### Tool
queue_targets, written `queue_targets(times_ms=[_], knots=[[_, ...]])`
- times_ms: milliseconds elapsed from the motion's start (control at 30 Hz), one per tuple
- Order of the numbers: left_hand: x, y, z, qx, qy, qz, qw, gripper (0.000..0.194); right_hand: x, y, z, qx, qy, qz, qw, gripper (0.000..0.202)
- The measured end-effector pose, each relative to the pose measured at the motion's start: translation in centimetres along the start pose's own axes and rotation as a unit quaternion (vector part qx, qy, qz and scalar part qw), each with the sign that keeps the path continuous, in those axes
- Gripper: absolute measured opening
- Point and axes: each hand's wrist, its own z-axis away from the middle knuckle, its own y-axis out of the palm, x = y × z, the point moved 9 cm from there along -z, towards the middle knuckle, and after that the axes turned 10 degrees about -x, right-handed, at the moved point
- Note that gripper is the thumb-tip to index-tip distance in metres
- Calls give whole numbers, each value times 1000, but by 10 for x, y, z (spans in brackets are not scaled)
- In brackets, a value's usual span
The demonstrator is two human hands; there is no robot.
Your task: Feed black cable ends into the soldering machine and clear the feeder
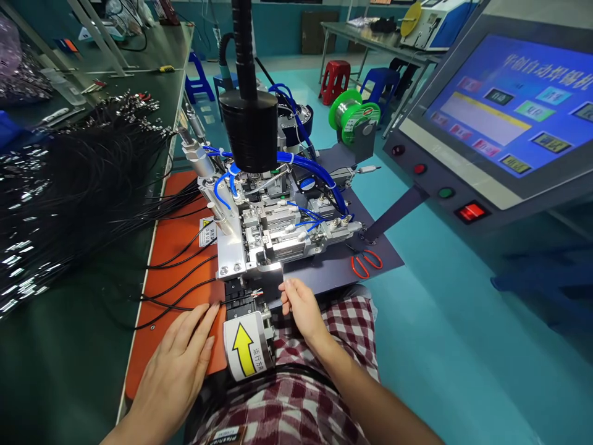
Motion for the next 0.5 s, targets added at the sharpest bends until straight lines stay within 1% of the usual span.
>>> queue_targets(times_ms=[67, 133, 300, 400, 500], knots=[[1, 1, 0, 2, -3, 4, 1000, 41, -3, -4, 0, -6, 6, -1, 1000, 51], [7, 3, -4, 7, -16, 16, 1000, 43, -6, -6, 1, -8, 11, 0, 1000, 51], [36, 17, -28, 40, -80, 68, 994, 45, -3, -9, 6, -10, 9, 6, 1000, 49], [44, 21, -40, 39, -80, 79, 993, 44, 0, -11, 8, -15, 3, 7, 1000, 45], [45, 16, -39, 33, -70, 84, 993, 43, 2, -12, 9, -14, -1, 4, 1000, 45]])
